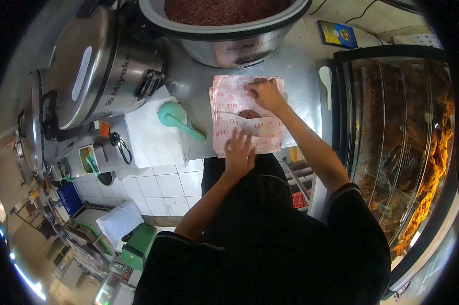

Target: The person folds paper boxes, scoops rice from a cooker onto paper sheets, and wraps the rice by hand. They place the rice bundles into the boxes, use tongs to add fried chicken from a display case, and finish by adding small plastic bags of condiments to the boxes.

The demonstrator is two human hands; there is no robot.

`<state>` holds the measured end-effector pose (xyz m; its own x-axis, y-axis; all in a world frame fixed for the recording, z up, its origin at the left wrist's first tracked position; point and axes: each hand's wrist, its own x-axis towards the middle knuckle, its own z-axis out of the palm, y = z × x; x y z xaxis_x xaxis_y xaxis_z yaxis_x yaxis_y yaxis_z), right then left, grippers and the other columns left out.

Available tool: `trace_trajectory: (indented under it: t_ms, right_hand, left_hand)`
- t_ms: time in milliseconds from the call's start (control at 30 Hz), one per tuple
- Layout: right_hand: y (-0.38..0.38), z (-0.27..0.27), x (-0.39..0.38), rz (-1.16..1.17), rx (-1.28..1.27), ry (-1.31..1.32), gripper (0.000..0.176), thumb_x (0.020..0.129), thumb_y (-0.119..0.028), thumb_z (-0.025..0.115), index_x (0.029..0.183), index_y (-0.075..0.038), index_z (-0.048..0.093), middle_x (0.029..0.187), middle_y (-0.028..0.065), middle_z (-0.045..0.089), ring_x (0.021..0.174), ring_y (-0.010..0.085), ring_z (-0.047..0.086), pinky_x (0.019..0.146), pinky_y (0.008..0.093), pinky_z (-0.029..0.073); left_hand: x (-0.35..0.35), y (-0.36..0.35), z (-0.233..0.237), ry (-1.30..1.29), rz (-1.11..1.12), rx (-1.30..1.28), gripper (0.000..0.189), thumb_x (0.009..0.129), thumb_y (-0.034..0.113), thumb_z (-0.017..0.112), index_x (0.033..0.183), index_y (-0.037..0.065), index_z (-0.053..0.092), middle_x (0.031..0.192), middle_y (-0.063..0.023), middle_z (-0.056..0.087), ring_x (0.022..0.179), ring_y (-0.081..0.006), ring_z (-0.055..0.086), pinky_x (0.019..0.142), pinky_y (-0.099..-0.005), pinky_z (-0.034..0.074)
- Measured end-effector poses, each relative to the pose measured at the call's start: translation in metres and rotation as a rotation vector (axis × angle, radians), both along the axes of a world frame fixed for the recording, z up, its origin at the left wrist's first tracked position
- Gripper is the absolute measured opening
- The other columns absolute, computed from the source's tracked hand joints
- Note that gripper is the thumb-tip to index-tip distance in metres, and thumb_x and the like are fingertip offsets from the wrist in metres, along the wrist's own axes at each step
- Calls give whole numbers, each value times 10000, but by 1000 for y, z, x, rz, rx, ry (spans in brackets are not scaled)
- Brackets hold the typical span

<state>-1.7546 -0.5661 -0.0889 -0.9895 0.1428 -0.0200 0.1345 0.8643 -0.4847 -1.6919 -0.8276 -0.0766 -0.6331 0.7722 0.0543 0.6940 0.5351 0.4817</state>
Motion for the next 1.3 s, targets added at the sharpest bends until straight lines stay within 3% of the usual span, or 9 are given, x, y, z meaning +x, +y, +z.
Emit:
trace_trajectory:
  t_ms: [100, 267, 467, 667, 800, 967, 1100, 1233, 1300]
  right_hand:
    - [-4, 36, 11, 78, -113, 147, 74, 806, -96, 696, 873, -73, 676, 821, 94, 642, 869, 313, 641, 769, 438, 456]
    - [-30, 60, 39, 203, -61, 210, 147, 735, -102, 694, 879, -77, 680, 892, 92, 638, 902, 297, 632, 810, 437, 463]
    - [-61, 36, 78, 327, 149, 180, 221, 744, -125, 662, 956, -66, 685, 1082, 89, 650, 1054, 281, 600, 894, 422, 447]
    - [-73, 23, 95, 154, 82, 116, 243, 740, -92, 654, 974, -37, 681, 1012, 102, 625, 1068, 285, 576, 922, 404, 443]
    - [-86, 27, 106, 119, 118, 242, 304, 739, -91, 671, 1032, -15, 692, 1020, 123, 636, 1064, 296, 578, 913, 383, 444]
    - [-70, 40, 121, -225, 262, 186, 274, 743, -124, 694, 1016, -148, 707, 1183, 73, 570, 1180, 298, 500, 952, 585, 326]
    - [-21, 5, 169, -87, 287, 201, 290, 729, -115, 720, 1017, -140, 700, 1165, 70, 589, 1156, 297, 514, 916, 542, 352]
    - [-38, 38, 175, -305, 141, 296, 370, 672, -50, 751, 1031, -107, 682, 1120, 105, 612, 1097, 310, 554, 899, 488, 392]
    - [-67, 53, 149, -364, -213, 326, 326, 717, 3, 698, 1033, -69, 666, 1077, 162, 612, 1009, 364, 587, 843, 491, 463]
  left_hand:
    - [13, 12, 9, -30, -113, -54, 716, 923, 329, 588, 1498, -22, 345, 1583, -233, 288, 1496, -384, 231, 1092, -550, 298]
    - [4, 27, 20, -70, -100, -173, 737, 934, 361, 572, 1496, -51, 334, 1616, -247, 201, 1499, -378, 221, 1090, -540, 289]
    - [0, 34, 12, -57, -121, -244, 588, 901, 298, 621, 1352, -55, 487, 1419, -244, 444, 1356, -375, 394, 1018, -534, 342]
    - [-4, 9, 4, -18, -72, 248, 530, 871, 133, 620, 1347, -62, 493, 1349, -231, 516, 1286, -365, 480, 1006, -508, 360]
    - [-14, 20, 34, -54, -53, 110, 535, 899, 138, 572, 1391, -49, 479, 1465, -243, 450, 1421, -346, 384, 1087, -501, 318]
    - [-10, 24, 15, -123, -86, 46, 581, 910, 153, 570, 1454, -9, 446, 1552, -264, 344, 1473, -371, 305, 1113, -542, 298]
    - [-10, 23, 24, -71, -138, 25, 587, 902, 199, 611, 1450, 41, 471, 1533, -284, 338, 1423, -438, 335, 1080, -555, 344]
    - [-10, 22, 20, -43, -131, 78, 583, 879, 182, 645, 1432, 69, 499, 1452, -292, 397, 1310, -472, 417, 1030, -558, 395]
    - [-14, 26, 17, -44, -113, 162, 549, 867, 142, 648, 1396, 58, 526, 1385, -285, 447, 1232, -461, 472, 994, -539, 427]
